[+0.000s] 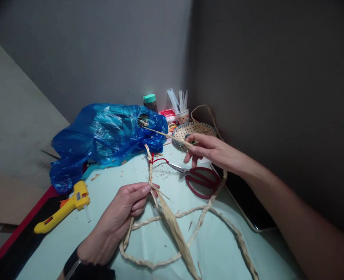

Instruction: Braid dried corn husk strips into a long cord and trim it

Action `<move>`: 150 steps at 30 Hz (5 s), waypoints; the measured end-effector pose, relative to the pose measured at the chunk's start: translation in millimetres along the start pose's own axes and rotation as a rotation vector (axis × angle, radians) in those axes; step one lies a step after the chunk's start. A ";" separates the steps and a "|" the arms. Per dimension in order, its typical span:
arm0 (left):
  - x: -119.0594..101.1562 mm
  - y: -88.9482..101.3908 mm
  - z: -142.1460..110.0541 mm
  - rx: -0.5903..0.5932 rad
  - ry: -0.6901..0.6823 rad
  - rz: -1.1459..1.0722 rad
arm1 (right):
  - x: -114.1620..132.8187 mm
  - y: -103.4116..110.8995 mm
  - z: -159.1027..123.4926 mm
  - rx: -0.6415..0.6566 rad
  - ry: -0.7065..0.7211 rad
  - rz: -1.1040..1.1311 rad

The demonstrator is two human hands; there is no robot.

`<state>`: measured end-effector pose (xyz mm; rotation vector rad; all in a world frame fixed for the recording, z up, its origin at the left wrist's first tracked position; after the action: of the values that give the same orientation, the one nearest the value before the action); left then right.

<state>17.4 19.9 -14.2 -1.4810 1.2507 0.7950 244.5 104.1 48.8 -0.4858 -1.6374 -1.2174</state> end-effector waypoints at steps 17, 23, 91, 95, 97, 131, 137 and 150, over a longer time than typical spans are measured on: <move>-3.6 -3.5 -2.8 -0.008 -0.028 -0.089 | 34.4 -67.7 -23.0 0.387 0.111 -0.229; -4.4 -6.4 -2.6 0.030 -0.024 -0.104 | 42.6 -65.2 -33.3 0.302 0.118 -0.297; -4.7 -7.6 -9.5 -0.116 -0.106 0.410 | 19.1 -90.9 -20.7 0.137 0.029 -0.520; 1.7 -12.1 -9.1 -0.131 -0.093 0.408 | 27.2 -104.1 -31.7 0.026 0.060 -0.810; 4.0 -14.4 -7.7 -0.114 -0.120 0.337 | 30.2 -111.9 -36.6 -0.025 0.141 -0.901; -6.4 -19.3 -13.9 0.116 -0.096 -0.045 | -1.3 -118.4 -14.9 0.217 -0.092 0.175; -7.3 -18.1 -12.4 0.027 -0.111 0.072 | 1.5 -114.2 -12.2 0.092 0.046 -0.099; 4.9 -11.6 -20.7 -0.072 -0.128 0.256 | 1.8 -119.1 -15.2 0.053 -0.028 -0.041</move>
<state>27.4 -1.7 -9.6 -1.3186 1.3417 1.0976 158.8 41.1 -6.9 -0.4399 -1.7068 -1.1983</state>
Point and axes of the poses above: each hand's wrist, its own z-axis towards the middle knuckle, its own y-axis out of the back of the hand, x = y × z, the point moved 3 cm from there along z, towards the middle knuckle, and after that the axes turned 4 degrees about -y, right-handed, at the moved point
